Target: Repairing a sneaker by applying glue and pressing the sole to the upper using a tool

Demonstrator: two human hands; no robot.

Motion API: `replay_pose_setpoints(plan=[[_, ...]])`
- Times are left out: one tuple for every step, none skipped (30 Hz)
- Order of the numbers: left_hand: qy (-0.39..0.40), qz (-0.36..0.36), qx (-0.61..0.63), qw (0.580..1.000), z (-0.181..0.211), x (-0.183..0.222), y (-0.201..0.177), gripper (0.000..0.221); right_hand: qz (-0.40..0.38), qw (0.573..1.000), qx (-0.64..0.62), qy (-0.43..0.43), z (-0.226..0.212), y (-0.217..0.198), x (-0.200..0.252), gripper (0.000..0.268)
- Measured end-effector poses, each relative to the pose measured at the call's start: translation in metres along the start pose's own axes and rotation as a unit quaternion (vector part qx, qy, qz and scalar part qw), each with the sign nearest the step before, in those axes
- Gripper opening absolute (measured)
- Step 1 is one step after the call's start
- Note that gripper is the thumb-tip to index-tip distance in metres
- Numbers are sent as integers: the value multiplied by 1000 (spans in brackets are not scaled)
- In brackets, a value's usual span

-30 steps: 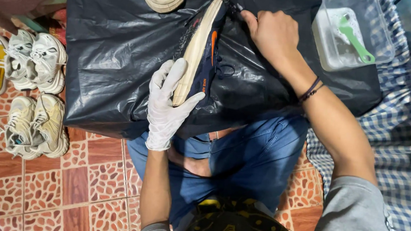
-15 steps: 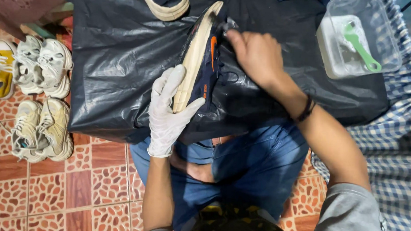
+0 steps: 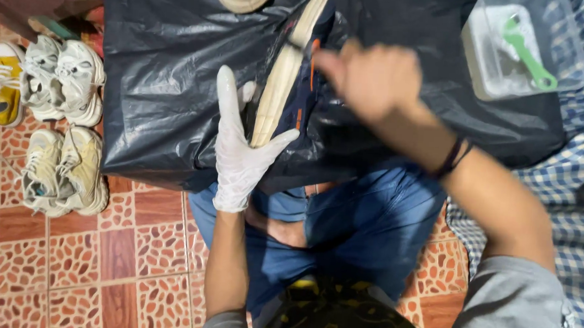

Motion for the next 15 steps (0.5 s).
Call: replay_pose_setpoints(plan=[[-3,-2,-2,1000,0,6,-2,124,-3,1000,-3,-1,-2,-4,2,74],[-7,0,9,1000,0,3,-1,124,-20,1000,-15,5,2,-8,-3,73],[-11,2,21,1000,0,-1,0,124,-36,999,-28,11,5,-12,-8,73],[-10,5,21,1000,-3,-3,1,124,-33,999,-26,8,-2,-12,8,73],[-42,22,79,996,-14,-4,2,124,87,995,-23,-52,-19,-32,25,61],[-78,35,136,987,-26,-1,3,127,202,973,-22,-108,-37,-49,53,54],[-81,35,135,987,-22,-1,1,127,199,974,-23,-109,-28,-46,39,54],[-51,13,92,994,-12,-2,1,123,110,992,17,-59,-11,-27,19,63],[-22,-8,49,999,-2,-2,3,122,20,998,58,-8,8,-8,4,74],[-24,-8,48,999,-3,1,1,122,18,998,57,-9,8,-7,4,74],[-19,-13,33,999,-2,3,-1,120,33,998,58,-7,8,-8,4,73],[-9,-15,22,1000,0,0,1,118,54,996,65,-4,12,-13,0,73],[-4,-12,26,1000,1,-4,1,118,58,996,70,-3,9,-13,6,73],[-5,-14,20,1000,1,-2,0,119,52,996,37,-55,-8,-8,16,68],[-7,-16,13,1000,0,0,-2,120,45,993,4,-106,-24,-4,28,63]])
Point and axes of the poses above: each hand's wrist, its own x-axis away from the middle knuckle, its own y-axis out of the palm, z = x × y, the point moved 9 cm from there along -x, towards the middle knuckle, and after that the axes turned 1 degree about z, right-handed, at the moved point
